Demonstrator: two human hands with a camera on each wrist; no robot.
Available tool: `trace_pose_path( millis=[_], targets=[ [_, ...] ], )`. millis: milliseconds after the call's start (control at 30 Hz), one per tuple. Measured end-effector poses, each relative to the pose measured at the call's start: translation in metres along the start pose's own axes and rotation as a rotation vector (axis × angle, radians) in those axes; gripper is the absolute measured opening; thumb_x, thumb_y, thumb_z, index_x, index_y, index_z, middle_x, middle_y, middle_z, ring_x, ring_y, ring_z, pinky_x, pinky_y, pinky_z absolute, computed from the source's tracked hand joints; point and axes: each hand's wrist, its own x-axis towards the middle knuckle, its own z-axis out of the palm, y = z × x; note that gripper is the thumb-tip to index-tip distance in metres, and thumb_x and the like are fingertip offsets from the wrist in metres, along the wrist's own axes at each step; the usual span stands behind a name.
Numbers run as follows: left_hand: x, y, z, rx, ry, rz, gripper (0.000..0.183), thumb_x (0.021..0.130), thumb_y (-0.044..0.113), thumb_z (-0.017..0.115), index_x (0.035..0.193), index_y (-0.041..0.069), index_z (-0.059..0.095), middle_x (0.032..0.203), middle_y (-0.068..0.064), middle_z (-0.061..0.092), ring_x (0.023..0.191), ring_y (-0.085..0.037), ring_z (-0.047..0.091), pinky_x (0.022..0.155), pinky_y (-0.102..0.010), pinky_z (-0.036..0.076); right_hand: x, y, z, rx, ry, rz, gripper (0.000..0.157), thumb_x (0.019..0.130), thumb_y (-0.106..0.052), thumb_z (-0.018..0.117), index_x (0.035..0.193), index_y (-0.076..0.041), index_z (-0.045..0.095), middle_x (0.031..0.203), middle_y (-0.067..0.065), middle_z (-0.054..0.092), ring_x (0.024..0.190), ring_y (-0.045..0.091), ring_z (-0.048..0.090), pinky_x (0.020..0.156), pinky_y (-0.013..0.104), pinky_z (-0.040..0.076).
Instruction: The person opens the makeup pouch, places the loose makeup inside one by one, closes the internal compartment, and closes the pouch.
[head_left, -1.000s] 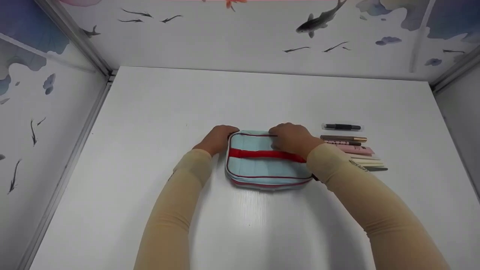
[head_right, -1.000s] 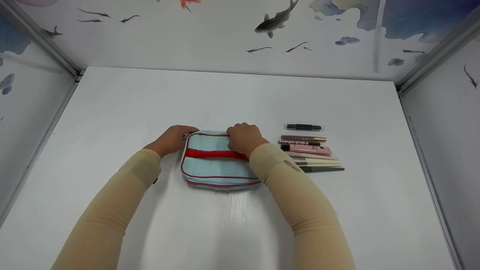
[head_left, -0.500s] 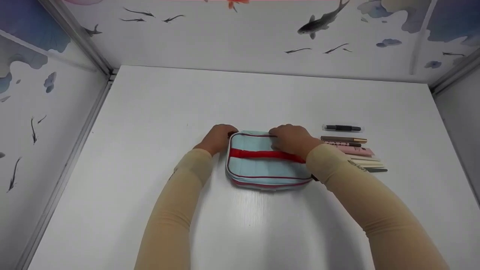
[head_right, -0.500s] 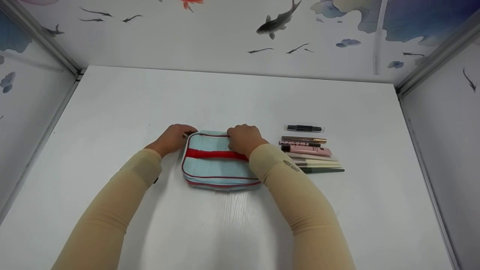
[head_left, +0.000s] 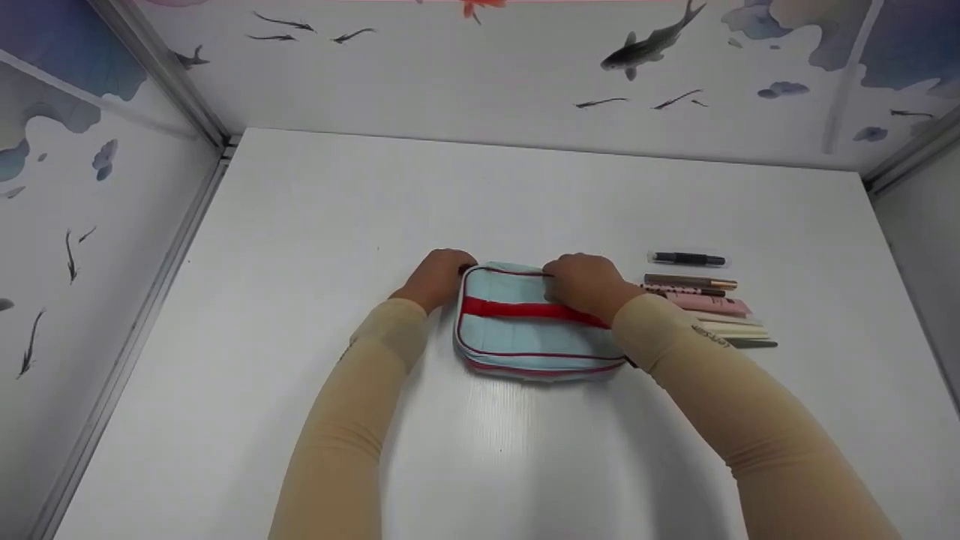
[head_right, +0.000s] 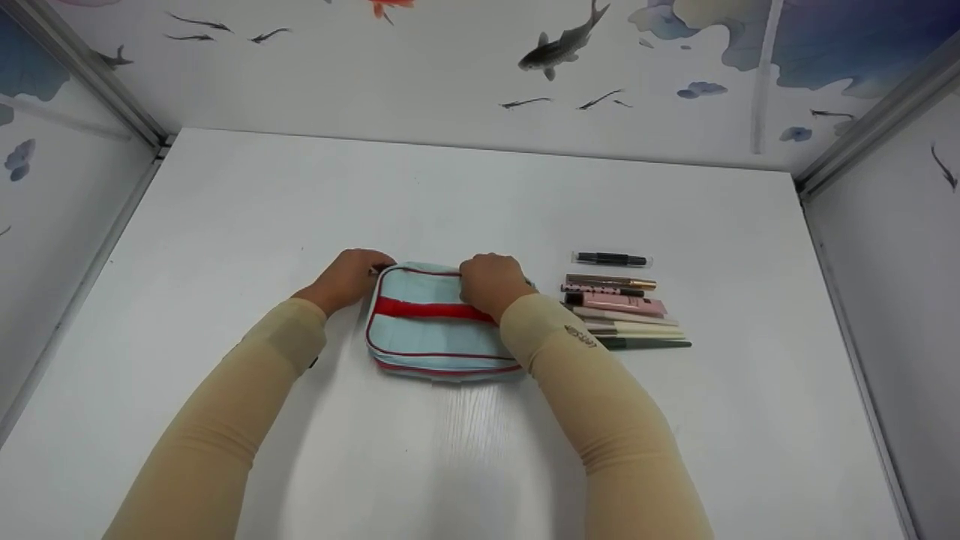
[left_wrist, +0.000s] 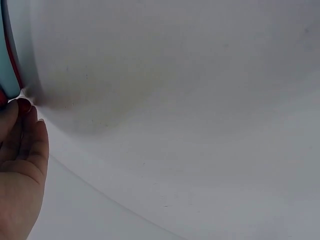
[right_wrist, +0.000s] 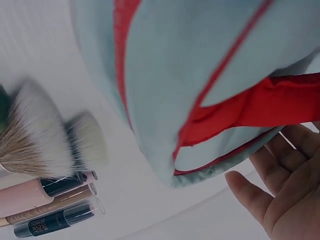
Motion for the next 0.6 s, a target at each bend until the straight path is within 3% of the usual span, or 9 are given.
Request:
trace_pose_path(
  millis=[367,600],
  targets=[
    [-0.0046,-0.0005,-0.0025,0.043,-0.016,0.008,0.03,0.101,0.008,0.045,0.123,0.008,0.065,0.122,-0.007,0.063,0.119,-0.022,0.054,0.106,-0.037,0.039,0.0027,-0.0037,0.0022,-0.071,0.017,0.025,0.04,0.085,-0.024,0.071,0.122,-0.009,0.066,0.11,0.012,0.069,0.097,0.03,0.063,0.093,0.046,0.05],
    [-0.0101,0.0005,-0.0047,0.041,-0.023,-0.017,0.029,0.099,0.008,0.051,0.124,0.007,0.064,0.123,-0.008,0.063,0.118,-0.023,0.054,0.105,-0.038,0.041,0.0037,-0.0056,0.0045,-0.167,0.021,0.003,0.034,0.087,-0.021,0.068,0.118,-0.007,0.068,0.104,0.012,0.07,0.092,0.029,0.064,0.088,0.044,0.053]
  ],
)
